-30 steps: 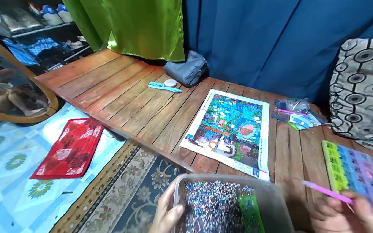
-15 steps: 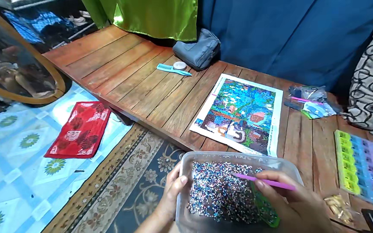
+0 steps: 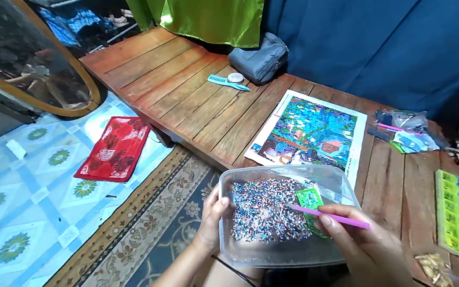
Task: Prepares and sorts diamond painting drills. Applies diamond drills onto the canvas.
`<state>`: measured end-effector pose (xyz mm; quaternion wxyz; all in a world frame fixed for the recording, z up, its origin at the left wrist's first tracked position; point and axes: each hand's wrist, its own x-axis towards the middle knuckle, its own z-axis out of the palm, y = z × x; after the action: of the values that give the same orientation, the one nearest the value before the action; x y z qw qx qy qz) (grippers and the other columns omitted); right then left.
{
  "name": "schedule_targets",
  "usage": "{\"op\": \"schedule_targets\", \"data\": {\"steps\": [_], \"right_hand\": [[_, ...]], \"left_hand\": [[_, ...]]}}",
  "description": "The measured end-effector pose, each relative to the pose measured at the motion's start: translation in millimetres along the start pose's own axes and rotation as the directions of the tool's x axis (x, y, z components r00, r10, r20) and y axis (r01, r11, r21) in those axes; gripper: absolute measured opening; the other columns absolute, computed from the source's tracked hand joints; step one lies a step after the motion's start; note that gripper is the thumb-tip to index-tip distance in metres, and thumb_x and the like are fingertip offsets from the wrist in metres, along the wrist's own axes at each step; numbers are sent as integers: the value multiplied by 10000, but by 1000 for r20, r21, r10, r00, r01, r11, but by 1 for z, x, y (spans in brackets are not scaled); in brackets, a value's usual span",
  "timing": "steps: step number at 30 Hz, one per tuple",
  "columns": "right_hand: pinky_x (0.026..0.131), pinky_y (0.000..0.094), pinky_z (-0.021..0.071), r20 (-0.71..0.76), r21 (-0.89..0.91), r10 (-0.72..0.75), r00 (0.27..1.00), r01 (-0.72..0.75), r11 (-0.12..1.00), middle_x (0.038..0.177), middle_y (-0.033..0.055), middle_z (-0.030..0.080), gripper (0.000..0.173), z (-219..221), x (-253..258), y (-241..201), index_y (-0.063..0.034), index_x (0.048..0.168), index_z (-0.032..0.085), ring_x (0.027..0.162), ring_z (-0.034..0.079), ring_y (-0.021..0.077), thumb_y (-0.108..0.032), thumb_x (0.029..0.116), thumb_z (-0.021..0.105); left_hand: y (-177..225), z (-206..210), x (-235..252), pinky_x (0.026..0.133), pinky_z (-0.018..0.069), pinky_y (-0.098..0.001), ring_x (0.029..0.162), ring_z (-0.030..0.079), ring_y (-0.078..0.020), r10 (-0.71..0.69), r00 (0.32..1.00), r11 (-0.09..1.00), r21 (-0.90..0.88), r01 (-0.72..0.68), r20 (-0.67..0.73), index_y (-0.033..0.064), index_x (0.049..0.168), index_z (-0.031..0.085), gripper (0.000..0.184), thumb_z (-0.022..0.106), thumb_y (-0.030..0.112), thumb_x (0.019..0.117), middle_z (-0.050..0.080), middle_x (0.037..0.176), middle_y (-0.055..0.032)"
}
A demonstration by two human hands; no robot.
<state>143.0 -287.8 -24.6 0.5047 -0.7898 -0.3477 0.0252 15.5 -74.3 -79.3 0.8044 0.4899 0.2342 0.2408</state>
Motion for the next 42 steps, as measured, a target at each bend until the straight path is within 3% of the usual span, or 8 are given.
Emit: {"op": "schedule_targets", "data": {"steps": [4, 15, 20, 23, 29, 37, 42], "right_hand": [[651, 148, 554, -4, -19, 49, 999, -49, 999, 816, 3, 707, 243, 4, 1, 0, 5, 1033, 707, 698, 650, -19, -196, 977, 582], [611, 112, 539, -42, 23, 136, 990, -135, 991, 772, -55, 698, 161, 14, 8, -5, -32, 983, 689, 661, 640, -61, -165, 920, 626], [618, 143, 574, -7, 148, 187, 982, -184, 972, 856, -62, 722, 170, 11, 9, -4, -29, 1052, 669, 686, 672, -26, -144, 979, 567], [607, 142, 572, -3, 161, 175, 985, -172, 972, 863, -70, 730, 180, 11, 9, -2, -47, 1057, 667, 680, 674, -27, -156, 1001, 535], [594, 135, 564, -34, 191, 175, 984, -165, 968, 842, -79, 727, 172, 16, 8, -2, -74, 1051, 682, 661, 667, -20, -160, 992, 545], [608, 142, 576, -130, 135, 163, 978, -146, 980, 759, -120, 692, 130, 17, 6, 2, -100, 953, 667, 656, 667, -41, -164, 964, 554], [586, 137, 564, -122, 143, 166, 979, -149, 979, 721, -136, 676, 113, 15, 5, 3, -131, 900, 658, 626, 652, -48, -159, 945, 558]], "left_hand": [[3, 3, 0, 659, 551, -183, 698, 635, 1, 5, 1000, 1000, 10, -5, 14, 173, 1302, 601, 721, 748, 575, 722, 690, 929, 70], [8, 4, -2, 627, 528, -162, 692, 606, 18, 28, 999, 995, 90, -30, 19, 156, 1330, 576, 578, 652, 427, 825, 667, 987, 78], [10, 4, -3, 703, 546, -181, 796, 639, 6, 12, 1000, 990, 142, -15, 21, 169, 1368, 566, 601, 633, 438, 835, 686, 1063, 70], [10, 4, -3, 677, 541, -176, 758, 627, 7, 1, 1000, 988, 151, -5, 22, 180, 1364, 568, 587, 625, 446, 844, 681, 1039, 68], [19, -1, -5, 768, 568, -222, 947, 651, -23, -124, 983, 983, 154, 103, 133, 239, 1453, 469, 735, 675, 536, 812, 645, 1201, 67], [22, -4, -4, 800, 578, -234, 936, 665, -21, -173, 970, 979, 134, 151, 170, 240, 1404, 493, 667, 693, 451, 804, 673, 1086, 85], [22, -2, -5, 795, 585, -249, 939, 679, -43, -168, 975, 981, 125, 150, 146, 256, 1427, 491, 643, 659, 419, 828, 685, 1111, 61]]}}
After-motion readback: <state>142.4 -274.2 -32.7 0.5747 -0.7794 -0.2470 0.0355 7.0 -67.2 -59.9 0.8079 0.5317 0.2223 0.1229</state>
